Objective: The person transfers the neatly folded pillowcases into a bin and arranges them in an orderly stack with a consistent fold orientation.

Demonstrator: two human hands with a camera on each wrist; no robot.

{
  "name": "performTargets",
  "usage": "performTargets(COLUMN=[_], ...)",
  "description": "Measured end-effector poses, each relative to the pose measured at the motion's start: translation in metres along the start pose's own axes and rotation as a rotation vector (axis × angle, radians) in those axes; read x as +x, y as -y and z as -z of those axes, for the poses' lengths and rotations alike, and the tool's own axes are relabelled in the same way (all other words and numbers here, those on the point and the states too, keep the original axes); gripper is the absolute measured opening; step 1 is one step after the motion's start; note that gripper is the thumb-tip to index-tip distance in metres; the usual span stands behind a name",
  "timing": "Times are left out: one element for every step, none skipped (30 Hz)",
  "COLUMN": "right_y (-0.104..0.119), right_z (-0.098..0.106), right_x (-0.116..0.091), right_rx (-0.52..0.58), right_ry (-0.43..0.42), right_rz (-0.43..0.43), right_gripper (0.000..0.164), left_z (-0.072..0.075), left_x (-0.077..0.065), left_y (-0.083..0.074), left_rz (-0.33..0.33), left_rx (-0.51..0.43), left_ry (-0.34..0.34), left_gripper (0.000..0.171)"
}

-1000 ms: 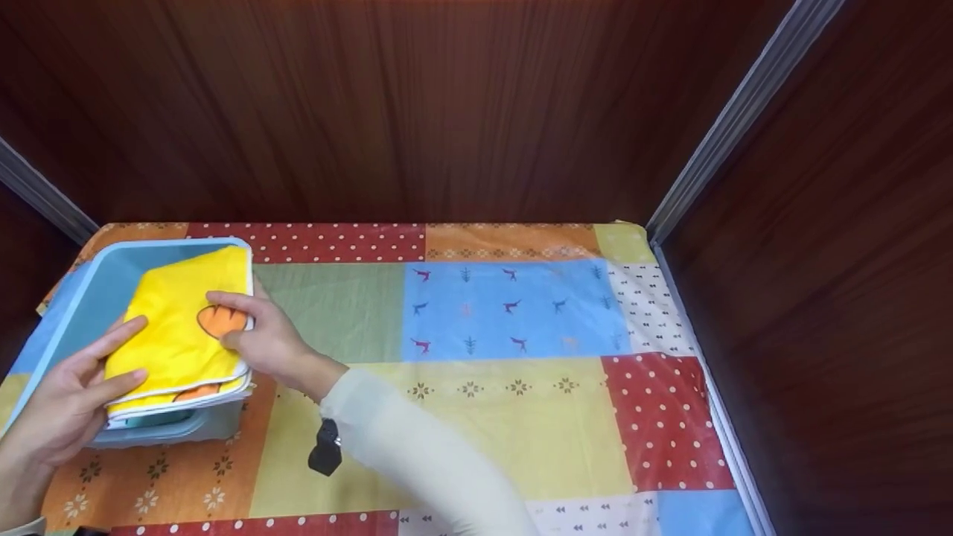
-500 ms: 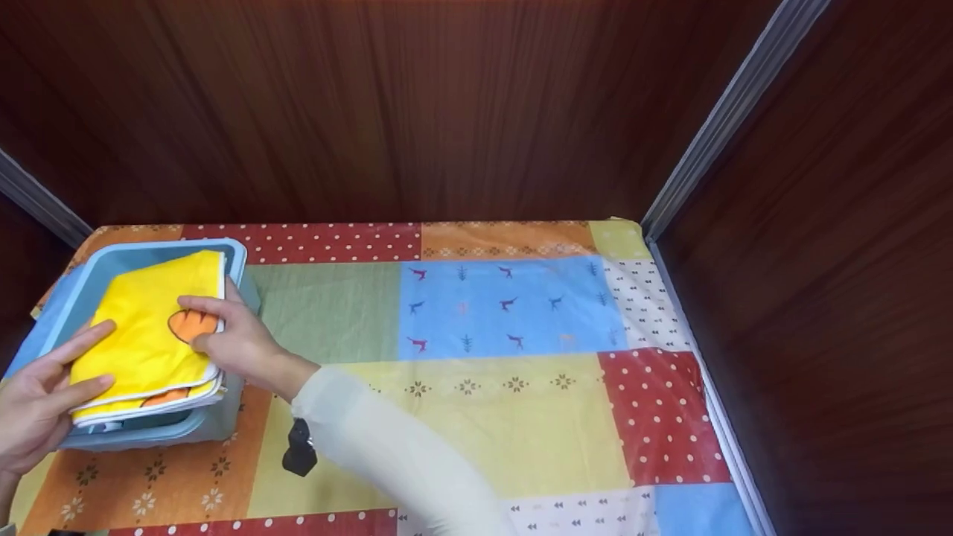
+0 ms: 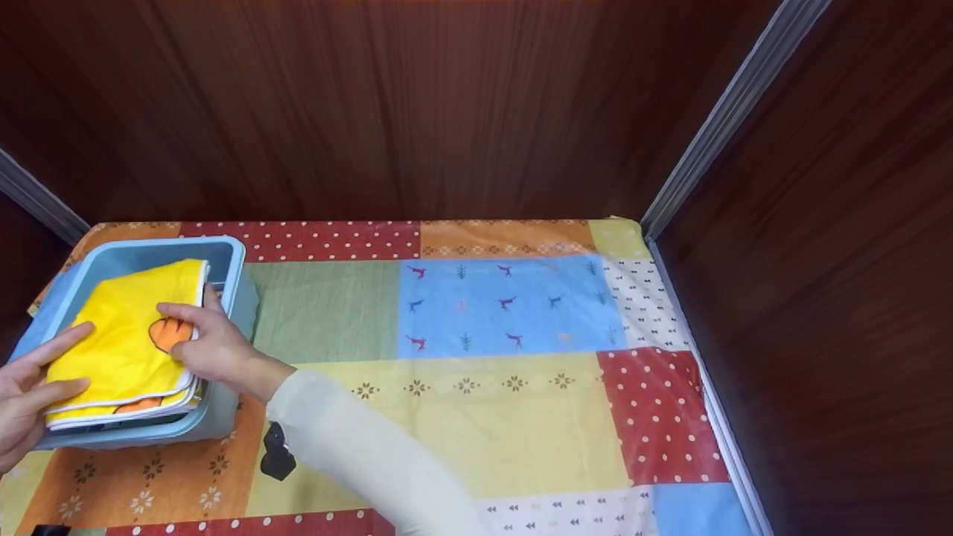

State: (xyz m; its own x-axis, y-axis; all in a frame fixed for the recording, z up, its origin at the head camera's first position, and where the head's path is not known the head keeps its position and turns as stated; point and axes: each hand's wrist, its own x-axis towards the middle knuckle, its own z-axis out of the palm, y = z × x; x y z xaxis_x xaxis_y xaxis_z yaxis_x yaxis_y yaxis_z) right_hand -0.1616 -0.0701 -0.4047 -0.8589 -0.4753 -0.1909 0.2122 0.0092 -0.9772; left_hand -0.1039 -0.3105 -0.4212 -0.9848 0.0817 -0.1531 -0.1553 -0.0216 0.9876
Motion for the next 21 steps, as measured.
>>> performTargets(right_y=[-0.0002,-0.0004,-0.0007,-0.0007,-0.0008,-0.0008,-0.0007,-0.0007,-0.0005,-0.0002,-0.0001,0.0000,0.0003,0.0006,0.0009,0.0012,0.0015,0.0020,0.0025,0.0027,0.0029], right_z=[0.0000,0.0000,0.0000,0.0001,0.0002,0.0003,0.0003,0.0000,-0.0004,-0.0007,-0.0010,-0.0013,-0.0016,-0.0019,-0.0022,-0.0025,-0.0027,-0.0026,-0.0022,-0.0016,-0.0006], right_x=[0.0000,0.0000,0.0000,0.0001,0.0001,0.0002,0.0004,0.0007,0.0008,0.0008,0.0008,0.0009,0.0010,0.0009,0.0008,0.0007,0.0007,0.0008,0.0010,0.0010,0.0012], right_rx=[-0.013,-0.024,-0.035,-0.044,-0.052,-0.057,-0.062,-0.064,-0.066,-0.070,-0.073,-0.075,-0.076,-0.078,-0.081,-0.087,-0.101,-0.117,-0.140,-0.161,-0.186], right_ry=[0.000,0.002,0.004,0.005,0.006,0.006,0.005,0.004,0.004,0.004,0.005,0.006,0.008,0.010,0.009,0.007,0.003,-0.007,-0.023,-0.040,-0.058], right_rz=[-0.005,-0.009,-0.015,-0.019,-0.022,-0.026,-0.031,-0.033,-0.036,-0.037,-0.038,-0.040,-0.042,-0.046,-0.051,-0.056,-0.053,-0.047,-0.040,-0.032,-0.024], right_gripper=[0.054,0.054,0.055,0.055,0.056,0.056,0.056,0.057,0.057,0.057,0.057,0.057,0.058,0.058,0.059,0.060,0.061,0.062,0.063,0.064,0.065], left_z=[0.0006,0.0013,0.0017,0.0020,0.0021,0.0021,0.0020,0.0019,0.0019,0.0019,0.0019,0.0018,0.0018,0.0016,0.0014,0.0014,0.0010,0.0002,-0.0004,-0.0008,-0.0008], left_x=[0.0000,0.0000,0.0004,0.0009,0.0016,0.0022,0.0027,0.0030,0.0030,0.0027,0.0026,0.0023,0.0019,0.0015,0.0012,0.0012,0.0014,0.0018,0.0022,0.0027,0.0030], left_y=[0.0004,0.0005,0.0005,0.0004,0.0002,-0.0002,-0.0005,-0.0010,-0.0014,-0.0015,-0.0014,-0.0011,-0.0006,-0.0002,0.0000,0.0001,0.0000,-0.0002,-0.0007,-0.0015,-0.0024], left_rz=[0.003,0.004,0.006,0.010,0.014,0.016,0.020,0.024,0.025,0.023,0.018,0.009,0.002,-0.003,-0.003,0.000,0.010,0.026,0.043,0.065,0.088], left_rx=[0.004,0.008,0.018,0.033,0.046,0.062,0.075,0.089,0.097,0.098,0.098,0.084,0.065,0.043,0.016,-0.002,0.011,0.053,0.110,0.169,0.228], left_ry=[-0.001,0.000,-0.002,-0.004,-0.006,-0.008,-0.009,-0.011,-0.014,-0.016,-0.017,-0.015,-0.012,-0.009,-0.008,-0.009,-0.018,-0.036,-0.056,-0.079,-0.104], left_gripper=[0.075,0.075,0.075,0.075,0.075,0.075,0.075,0.075,0.075,0.075,0.074,0.074,0.074,0.074,0.074,0.075,0.075,0.074,0.073,0.073,0.073])
